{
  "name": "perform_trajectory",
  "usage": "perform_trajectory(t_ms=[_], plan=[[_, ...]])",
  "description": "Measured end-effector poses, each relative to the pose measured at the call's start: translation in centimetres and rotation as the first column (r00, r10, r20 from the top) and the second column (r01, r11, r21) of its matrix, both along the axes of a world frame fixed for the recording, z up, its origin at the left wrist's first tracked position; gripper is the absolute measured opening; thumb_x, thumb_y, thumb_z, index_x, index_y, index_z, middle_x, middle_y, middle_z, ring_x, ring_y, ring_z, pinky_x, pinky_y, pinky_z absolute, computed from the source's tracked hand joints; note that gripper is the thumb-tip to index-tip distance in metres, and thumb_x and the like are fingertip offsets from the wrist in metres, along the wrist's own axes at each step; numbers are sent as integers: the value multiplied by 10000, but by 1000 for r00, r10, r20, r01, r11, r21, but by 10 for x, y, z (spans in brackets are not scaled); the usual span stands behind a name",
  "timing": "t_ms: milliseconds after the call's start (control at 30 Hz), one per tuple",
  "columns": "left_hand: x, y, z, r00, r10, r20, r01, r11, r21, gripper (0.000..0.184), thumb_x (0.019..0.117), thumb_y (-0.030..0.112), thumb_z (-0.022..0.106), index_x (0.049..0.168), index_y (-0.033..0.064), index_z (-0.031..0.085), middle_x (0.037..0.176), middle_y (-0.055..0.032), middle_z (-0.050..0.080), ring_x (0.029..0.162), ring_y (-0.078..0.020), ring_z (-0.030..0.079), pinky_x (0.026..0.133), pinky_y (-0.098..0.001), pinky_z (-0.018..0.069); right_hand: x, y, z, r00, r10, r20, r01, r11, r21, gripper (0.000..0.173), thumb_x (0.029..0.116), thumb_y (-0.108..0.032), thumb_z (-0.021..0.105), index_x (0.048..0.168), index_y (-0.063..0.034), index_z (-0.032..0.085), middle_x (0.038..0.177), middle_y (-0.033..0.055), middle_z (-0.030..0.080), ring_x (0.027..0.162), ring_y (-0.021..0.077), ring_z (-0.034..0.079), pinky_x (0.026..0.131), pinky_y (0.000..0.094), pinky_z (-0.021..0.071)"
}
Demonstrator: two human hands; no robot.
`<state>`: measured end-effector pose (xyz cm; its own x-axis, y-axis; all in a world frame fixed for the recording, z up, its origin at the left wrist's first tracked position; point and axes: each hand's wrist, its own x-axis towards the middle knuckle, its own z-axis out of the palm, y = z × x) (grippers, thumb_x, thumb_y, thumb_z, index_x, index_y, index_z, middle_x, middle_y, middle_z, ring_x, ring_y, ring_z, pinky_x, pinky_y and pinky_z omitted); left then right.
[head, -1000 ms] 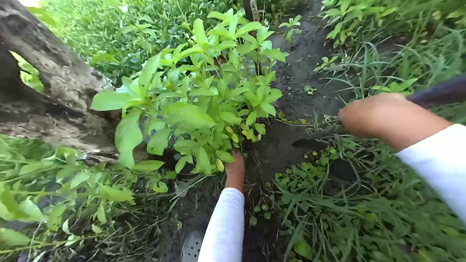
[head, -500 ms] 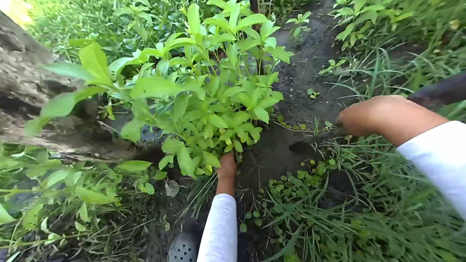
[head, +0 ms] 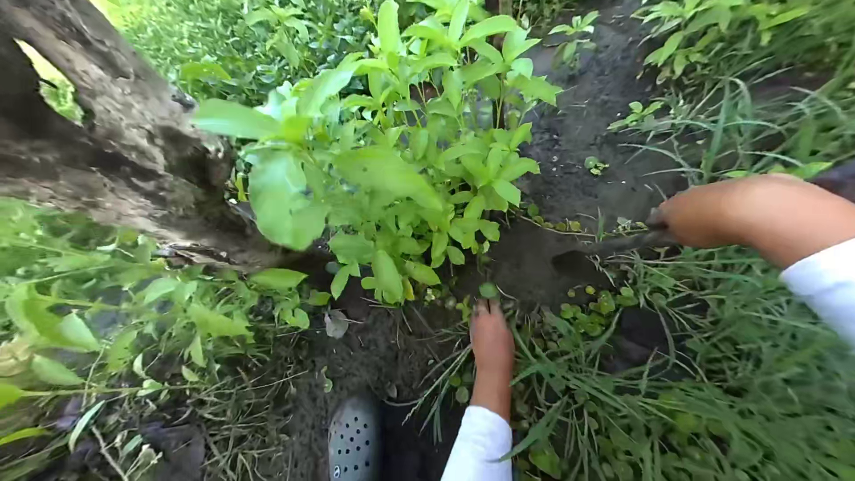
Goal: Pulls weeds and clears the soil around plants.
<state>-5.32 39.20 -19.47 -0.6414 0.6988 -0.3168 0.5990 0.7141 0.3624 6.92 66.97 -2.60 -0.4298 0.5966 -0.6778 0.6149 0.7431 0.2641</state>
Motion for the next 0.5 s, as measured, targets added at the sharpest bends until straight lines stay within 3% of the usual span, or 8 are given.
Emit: perform_trajectory(t_ms=[67,167,200,267,400,500], plan=[[-22,14,2,998,-30,-60,24,995,-102,588,1003,34,566,1566,141,432,1550,-287,430,1239,-459,610,987,-556,549,-2,-5,4,1000,5,-5,-5,1000,-10,255,1001,-290,656,1159,-108,740,1118,192,713,1089,433,665,862,701,502],[-38,18,4,992,-103,-76,89,982,-167,467,1014,19,556,1479,54,522,1536,-259,463,1265,-492,570,923,-585,571,-6,-12,8,999,-37,12,37,999,-1,224,1001,-263,641,1140,-112,734,1104,195,711,1077,438,665,841,706,499],[-41,17,7,985,-152,-79,135,974,-183,430,1021,18,543,1451,31,535,1504,-259,491,1232,-485,595,889,-579,586,-7,-14,8,999,-46,17,46,999,11,217,995,-268,647,1125,-117,735,1088,192,712,1062,436,669,830,704,504],[-48,16,14,970,-225,-96,203,959,-196,321,1015,30,555,1330,12,612,1300,-255,626,1109,-454,664,833,-579,594,-11,-18,9,998,-55,23,54,998,40,217,985,-281,656,1124,-140,744,1076,182,720,1046,429,677,817,696,510],[-65,13,21,948,-317,10,310,919,-242,272,967,91,628,1232,72,686,1167,-202,699,1051,-404,694,840,-599,582,-17,-27,12,997,-69,20,67,994,85,179,952,-238,682,1085,-139,750,1029,185,720,998,430,683,769,691,509],[-71,4,-10,963,-264,57,270,942,-200,344,1028,169,538,1352,166,653,1214,-164,713,1124,-369,690,929,-589,564,-20,-27,11,998,-55,27,52,995,89,178,947,-240,694,1059,-115,751,1013,191,717,990,434,681,771,698,503]])
